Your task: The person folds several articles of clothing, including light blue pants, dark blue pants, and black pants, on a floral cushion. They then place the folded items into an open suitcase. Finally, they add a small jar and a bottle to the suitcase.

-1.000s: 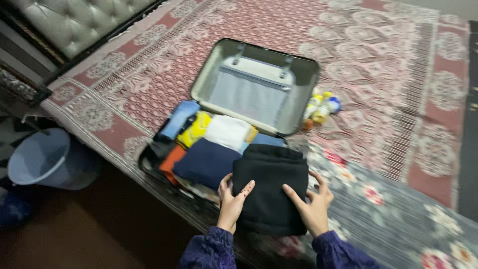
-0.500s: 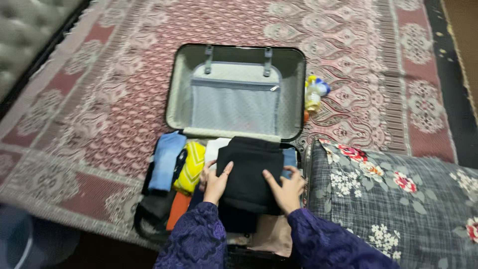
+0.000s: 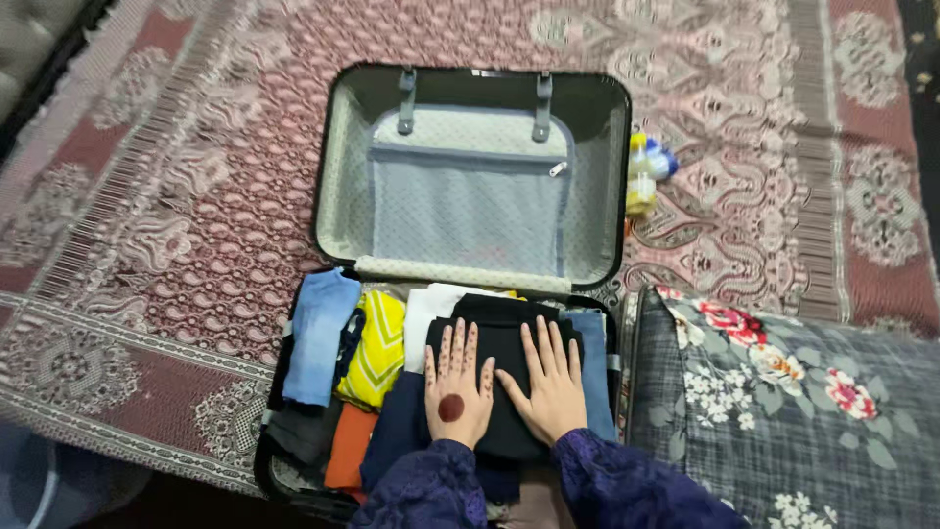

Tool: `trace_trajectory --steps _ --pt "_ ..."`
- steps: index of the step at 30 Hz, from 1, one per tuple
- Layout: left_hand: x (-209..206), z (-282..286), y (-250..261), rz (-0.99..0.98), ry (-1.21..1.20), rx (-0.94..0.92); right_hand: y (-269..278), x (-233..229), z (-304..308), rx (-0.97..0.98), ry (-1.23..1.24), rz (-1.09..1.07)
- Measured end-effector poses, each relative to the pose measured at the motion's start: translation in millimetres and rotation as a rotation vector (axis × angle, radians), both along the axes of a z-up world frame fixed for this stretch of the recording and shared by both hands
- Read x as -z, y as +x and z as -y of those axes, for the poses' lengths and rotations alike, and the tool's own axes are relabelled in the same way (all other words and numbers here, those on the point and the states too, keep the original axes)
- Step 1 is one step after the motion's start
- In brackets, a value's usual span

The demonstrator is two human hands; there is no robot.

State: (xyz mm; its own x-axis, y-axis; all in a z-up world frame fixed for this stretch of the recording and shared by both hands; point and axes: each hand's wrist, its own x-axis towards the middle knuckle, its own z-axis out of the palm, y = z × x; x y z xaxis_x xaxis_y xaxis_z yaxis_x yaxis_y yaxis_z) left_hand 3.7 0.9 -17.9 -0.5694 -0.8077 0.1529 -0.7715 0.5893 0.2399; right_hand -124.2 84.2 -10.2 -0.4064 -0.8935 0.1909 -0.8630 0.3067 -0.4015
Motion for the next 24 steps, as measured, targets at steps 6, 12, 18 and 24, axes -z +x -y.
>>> trace_trajectory --steps 6,12,18,24 --pt "36.1 -3.7 0.0 0.065 0.053 -0.015 0.1 39.4 3.6 0.008 0.079 -0.025" --pt "53.9 1.8 -7.3 0.083 0.015 -0.019 -4.5 56.6 16.3 -0.011 0.098 -0.002" --pt "50.9 7.5 -14.2 0.127 0.026 -0.031 -8.3 70.0 19.1 -0.017 0.116 -0.013" --pt "6.2 -25.7 2.2 0.026 -0.055 -0.005 -7.2 59.5 12.3 -0.014 0.087 -0.04"
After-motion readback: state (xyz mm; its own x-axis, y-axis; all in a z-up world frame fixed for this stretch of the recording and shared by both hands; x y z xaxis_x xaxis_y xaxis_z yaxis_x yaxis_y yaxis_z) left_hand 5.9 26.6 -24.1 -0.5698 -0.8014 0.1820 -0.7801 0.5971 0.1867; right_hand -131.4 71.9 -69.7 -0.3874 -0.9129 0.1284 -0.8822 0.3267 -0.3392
